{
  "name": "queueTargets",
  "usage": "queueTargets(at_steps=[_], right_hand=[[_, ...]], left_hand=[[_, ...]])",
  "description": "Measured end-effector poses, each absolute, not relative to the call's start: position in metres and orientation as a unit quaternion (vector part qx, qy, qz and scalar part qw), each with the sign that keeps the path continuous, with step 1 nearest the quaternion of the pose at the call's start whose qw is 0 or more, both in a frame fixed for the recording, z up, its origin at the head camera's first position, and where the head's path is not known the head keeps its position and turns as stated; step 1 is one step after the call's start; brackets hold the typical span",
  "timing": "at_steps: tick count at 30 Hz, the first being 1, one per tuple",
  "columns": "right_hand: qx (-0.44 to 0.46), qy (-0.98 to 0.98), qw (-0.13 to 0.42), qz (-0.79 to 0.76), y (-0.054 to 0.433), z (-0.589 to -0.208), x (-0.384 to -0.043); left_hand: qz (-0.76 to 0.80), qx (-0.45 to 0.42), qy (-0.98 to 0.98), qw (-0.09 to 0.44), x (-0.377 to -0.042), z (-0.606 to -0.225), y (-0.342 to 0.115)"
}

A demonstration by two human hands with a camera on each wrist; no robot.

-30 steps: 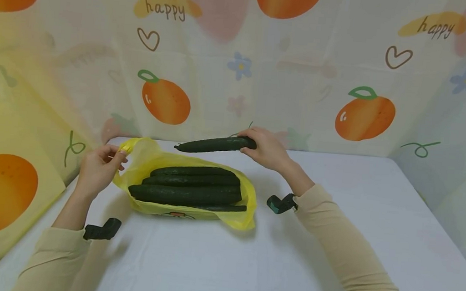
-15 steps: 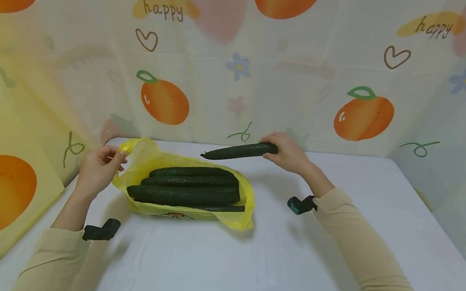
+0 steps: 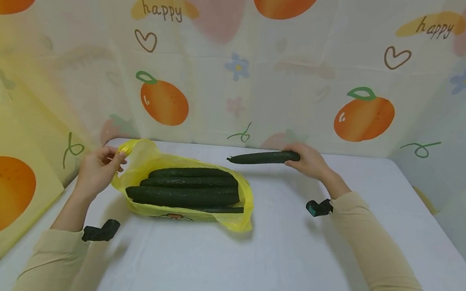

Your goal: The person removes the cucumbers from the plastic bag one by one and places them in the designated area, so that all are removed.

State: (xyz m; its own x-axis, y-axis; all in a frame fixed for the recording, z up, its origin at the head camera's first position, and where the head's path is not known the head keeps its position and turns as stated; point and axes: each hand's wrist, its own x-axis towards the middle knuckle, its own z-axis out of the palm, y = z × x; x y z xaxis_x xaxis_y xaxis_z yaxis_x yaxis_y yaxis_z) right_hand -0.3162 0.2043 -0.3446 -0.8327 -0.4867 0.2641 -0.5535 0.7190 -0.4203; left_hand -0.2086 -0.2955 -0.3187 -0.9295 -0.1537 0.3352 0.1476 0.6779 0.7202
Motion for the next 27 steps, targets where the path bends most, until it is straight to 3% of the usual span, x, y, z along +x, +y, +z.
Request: queueTargets(at_steps=[27], right_hand=[[0.223, -0.936, 0.01, 0.273, 0.26, -0.366, -0.324]], left_hand=[[-0.399, 0.011, -0.898, 0.185, -0.217, -0.323, -0.298]])
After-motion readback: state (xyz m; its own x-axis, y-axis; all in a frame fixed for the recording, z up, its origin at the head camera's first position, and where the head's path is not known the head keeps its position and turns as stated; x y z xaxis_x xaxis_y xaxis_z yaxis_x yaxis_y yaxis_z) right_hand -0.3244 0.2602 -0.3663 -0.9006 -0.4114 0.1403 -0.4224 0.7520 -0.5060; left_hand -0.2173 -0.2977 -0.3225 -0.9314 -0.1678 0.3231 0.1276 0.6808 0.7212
